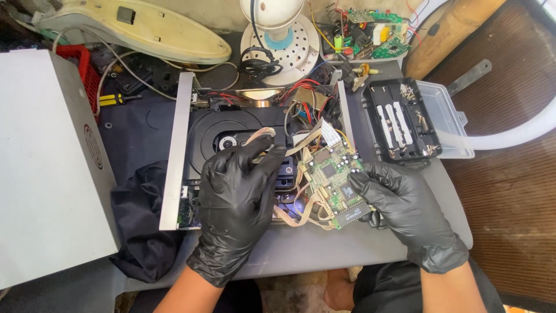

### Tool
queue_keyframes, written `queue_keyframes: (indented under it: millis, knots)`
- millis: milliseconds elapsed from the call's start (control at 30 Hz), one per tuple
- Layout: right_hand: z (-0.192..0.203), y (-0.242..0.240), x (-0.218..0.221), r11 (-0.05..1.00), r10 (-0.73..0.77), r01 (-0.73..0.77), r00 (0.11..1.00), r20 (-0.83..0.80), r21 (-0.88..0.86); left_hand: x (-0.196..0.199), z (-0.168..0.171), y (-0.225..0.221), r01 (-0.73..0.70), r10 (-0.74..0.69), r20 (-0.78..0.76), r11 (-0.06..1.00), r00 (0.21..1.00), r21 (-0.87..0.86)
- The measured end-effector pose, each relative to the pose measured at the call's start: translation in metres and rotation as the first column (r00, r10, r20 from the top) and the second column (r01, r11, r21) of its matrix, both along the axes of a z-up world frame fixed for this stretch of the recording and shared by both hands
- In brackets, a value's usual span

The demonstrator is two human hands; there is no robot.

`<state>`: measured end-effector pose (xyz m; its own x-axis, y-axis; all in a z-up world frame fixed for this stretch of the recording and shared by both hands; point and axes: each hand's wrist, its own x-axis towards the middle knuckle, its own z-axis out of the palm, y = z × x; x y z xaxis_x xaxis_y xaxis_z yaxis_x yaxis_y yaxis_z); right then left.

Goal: Detaching ribbon cables and removing a circuit board from an electronic device during disassembly.

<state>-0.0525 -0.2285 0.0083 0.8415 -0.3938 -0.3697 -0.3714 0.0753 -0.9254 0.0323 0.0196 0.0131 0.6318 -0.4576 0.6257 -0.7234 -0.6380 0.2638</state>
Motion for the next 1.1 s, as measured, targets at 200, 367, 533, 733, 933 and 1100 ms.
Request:
queue_keyframes:
  millis: [200, 367, 533, 733, 933, 1100]
  knots:
    - [0.001, -0.010, -0.001, 0.984, 0.131, -0.133, 0.991, 0.023, 0.122, 0.016, -0.052, 0.006, -0.208, 0.153, 0.152, 0.855, 0.976, 0.476]
    - [0.006, -0.016, -0.005, 0.992, 0.100, -0.095, 0.994, -0.054, 0.085, 0.009, 0.002, -0.008, 0.095, -0.107, 0.039, 0.969, 0.993, 0.228]
    - [-0.012, -0.029, -0.004, 0.989, 0.067, -0.068, 0.998, 0.013, 0.129, 0.018, 0.003, -0.015, 0.167, -0.161, -0.053, 0.976, 0.986, 0.140]
    - [-0.022, -0.043, -0.015, 0.970, 0.235, -0.240, 0.966, 0.106, 0.037, 0.030, 0.014, 0.007, 0.285, -0.286, -0.012, 0.957, 0.958, -0.051]
    - [-0.023, -0.049, -0.017, 0.970, 0.243, -0.243, 0.970, 0.023, -0.033, 0.021, -0.004, 0.013, 0.254, -0.253, 0.024, 0.965, 0.967, -0.072]
    - [-0.023, -0.042, -0.015, 0.977, 0.215, -0.214, 0.976, 0.039, -0.018, 0.012, -0.003, -0.005, 0.254, -0.254, 0.003, 0.967, 0.967, 0.034]
